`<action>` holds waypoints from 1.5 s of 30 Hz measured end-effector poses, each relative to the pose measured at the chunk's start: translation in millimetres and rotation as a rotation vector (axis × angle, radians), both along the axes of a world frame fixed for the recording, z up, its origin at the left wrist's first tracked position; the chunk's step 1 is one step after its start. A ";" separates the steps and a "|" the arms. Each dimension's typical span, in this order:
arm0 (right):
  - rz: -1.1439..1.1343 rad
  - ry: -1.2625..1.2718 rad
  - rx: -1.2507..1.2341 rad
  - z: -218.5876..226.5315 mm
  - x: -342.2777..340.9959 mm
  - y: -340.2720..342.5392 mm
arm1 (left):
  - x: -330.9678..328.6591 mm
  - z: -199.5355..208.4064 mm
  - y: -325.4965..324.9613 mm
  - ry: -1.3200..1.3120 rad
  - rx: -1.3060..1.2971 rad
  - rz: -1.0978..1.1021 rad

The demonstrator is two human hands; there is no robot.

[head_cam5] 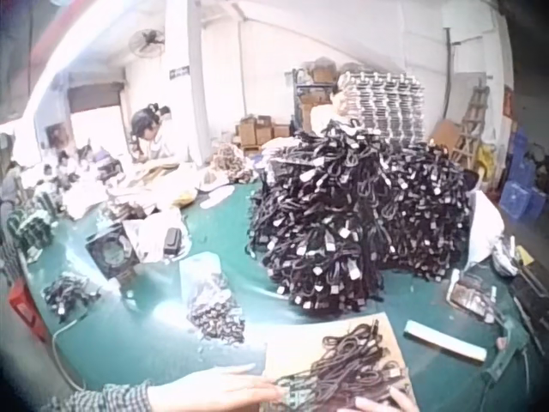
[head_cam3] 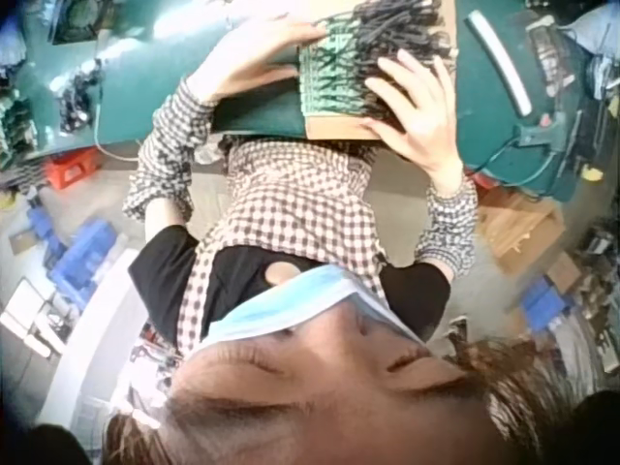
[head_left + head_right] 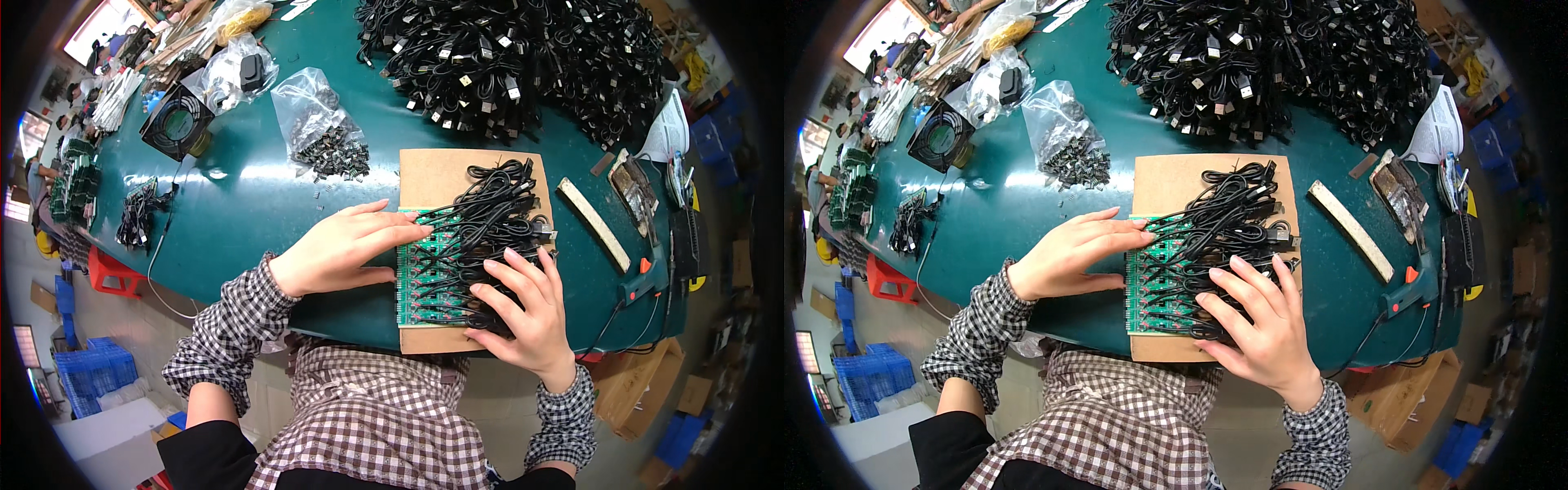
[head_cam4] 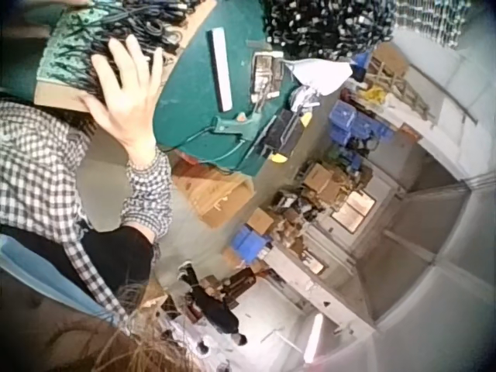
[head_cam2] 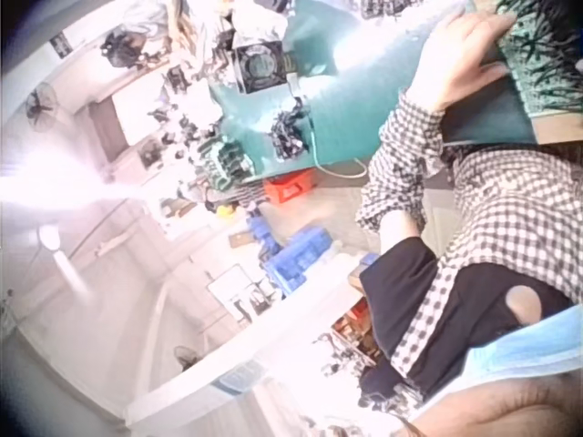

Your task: The person attaches electronic components onto circuit boards by hand and solders them using a soldering iron, stacks the wired circuit boards, and solders components onto another board.

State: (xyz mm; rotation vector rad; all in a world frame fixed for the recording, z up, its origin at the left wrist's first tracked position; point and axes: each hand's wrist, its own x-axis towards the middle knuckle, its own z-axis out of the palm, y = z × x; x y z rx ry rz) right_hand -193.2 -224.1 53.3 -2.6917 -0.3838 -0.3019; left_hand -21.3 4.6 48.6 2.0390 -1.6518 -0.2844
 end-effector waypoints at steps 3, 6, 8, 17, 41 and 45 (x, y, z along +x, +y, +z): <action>-0.039 -0.032 -0.030 6.3 -2.6 4.6 | 3.1 -3.6 4.3 0.116 -0.084 0.027; -0.102 -0.073 -0.095 10.4 -8.3 13.1 | 5.3 -4.2 6.5 0.277 -0.188 0.061; -0.144 -0.165 -0.177 9.2 -7.5 15.2 | 7.7 -5.6 6.4 0.230 -0.227 0.064; -0.161 -0.239 -0.140 5.7 7.7 10.4 | 5.9 -3.9 5.2 0.054 -0.318 0.040; -0.363 -0.516 -0.066 78.0 104.0 21.3 | 30.7 42.6 -55.8 0.436 -0.665 0.393; -0.398 -0.362 0.017 79.2 91.9 29.0 | 17.5 40.6 -65.5 0.479 -0.809 0.367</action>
